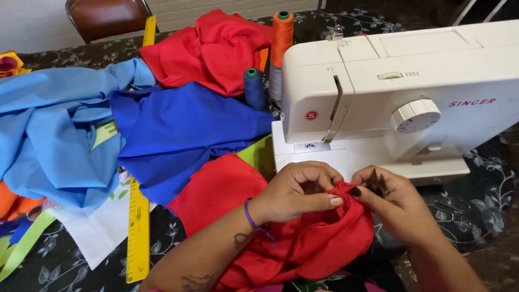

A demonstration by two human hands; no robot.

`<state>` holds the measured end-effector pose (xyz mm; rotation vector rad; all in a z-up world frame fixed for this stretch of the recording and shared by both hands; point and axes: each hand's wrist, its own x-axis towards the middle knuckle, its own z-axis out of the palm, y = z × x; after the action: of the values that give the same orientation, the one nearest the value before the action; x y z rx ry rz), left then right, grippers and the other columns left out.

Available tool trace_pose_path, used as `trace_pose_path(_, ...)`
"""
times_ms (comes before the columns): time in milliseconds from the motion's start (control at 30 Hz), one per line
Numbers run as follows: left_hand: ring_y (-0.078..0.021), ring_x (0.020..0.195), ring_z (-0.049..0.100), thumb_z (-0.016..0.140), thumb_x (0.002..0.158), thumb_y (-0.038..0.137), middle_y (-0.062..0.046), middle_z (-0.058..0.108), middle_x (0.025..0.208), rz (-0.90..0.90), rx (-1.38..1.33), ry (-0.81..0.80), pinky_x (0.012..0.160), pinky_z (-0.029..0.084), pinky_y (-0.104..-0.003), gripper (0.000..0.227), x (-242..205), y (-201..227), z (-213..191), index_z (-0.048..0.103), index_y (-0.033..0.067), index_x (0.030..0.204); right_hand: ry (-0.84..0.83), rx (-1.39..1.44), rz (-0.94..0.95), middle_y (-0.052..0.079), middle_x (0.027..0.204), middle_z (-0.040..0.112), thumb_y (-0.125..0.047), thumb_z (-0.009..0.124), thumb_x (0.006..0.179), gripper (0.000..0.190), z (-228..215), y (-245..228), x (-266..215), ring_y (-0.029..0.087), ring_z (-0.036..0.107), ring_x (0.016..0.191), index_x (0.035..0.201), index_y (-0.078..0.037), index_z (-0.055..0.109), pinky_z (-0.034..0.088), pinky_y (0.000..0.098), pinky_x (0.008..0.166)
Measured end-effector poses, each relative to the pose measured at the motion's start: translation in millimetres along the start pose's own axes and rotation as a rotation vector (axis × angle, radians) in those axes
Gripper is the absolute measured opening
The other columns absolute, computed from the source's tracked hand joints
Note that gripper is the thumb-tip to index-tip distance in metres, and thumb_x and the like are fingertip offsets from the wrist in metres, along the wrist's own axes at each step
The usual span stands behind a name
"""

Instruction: Trimming excess threads and fabric from a red garment using scissors at a sewing workstation.

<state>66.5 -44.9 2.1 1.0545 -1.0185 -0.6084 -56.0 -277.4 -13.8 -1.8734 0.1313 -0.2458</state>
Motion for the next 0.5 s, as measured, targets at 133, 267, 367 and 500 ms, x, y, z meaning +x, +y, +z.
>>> trace_pose_path(133,-0.0188,0.123,0.071,0.079,0.099,0.02,-0.01,0.066,0.135,0.04,0.016,-0.023,0.116,0.056,-0.035,0.009,2,15,6,0.071,0.02,0.094,-0.073,0.422,0.188,0.014,0.096,0.078,-0.008,0.073,0.098,0.016,3,19,4,0.023,0.073,0.087,0.11,0.003,0.073,0.057,0.0344,0.077)
trace_pose_path(267,-0.0224,0.123,0.071,0.076,0.102,0.014,-0.013,0.071,0.13,0.079,-0.035,-0.083,0.122,0.055,-0.04,0.014,5,3,5,0.065,0.0139,0.093,-0.121,0.357,0.094,0.01,0.092,0.075,-0.013,0.073,0.099,0.016,3,19,7,0.018,0.071,0.084,0.106,0.002,0.075,0.056,0.0324,0.076)
trace_pose_path(367,-0.0202,0.114,0.073,0.076,0.101,0.012,-0.01,0.074,0.124,0.072,0.046,-0.028,0.109,0.059,-0.034,0.014,7,4,4,0.067,0.0142,0.091,-0.049,0.294,0.141,0.007,0.09,0.072,-0.013,0.075,0.099,0.016,-2,18,4,0.015,0.061,0.078,0.109,-0.001,0.076,0.046,0.0284,0.067)
trace_pose_path(500,-0.0227,0.119,0.075,0.075,0.099,0.013,-0.008,0.075,0.112,0.196,0.373,0.029,0.101,0.062,-0.035,0.011,10,16,6,0.067,0.0147,0.092,0.002,0.246,0.16,0.007,0.084,0.07,-0.012,0.078,0.095,0.019,-10,11,-3,0.015,0.059,0.072,0.108,0.001,0.078,0.045,0.0289,0.063)
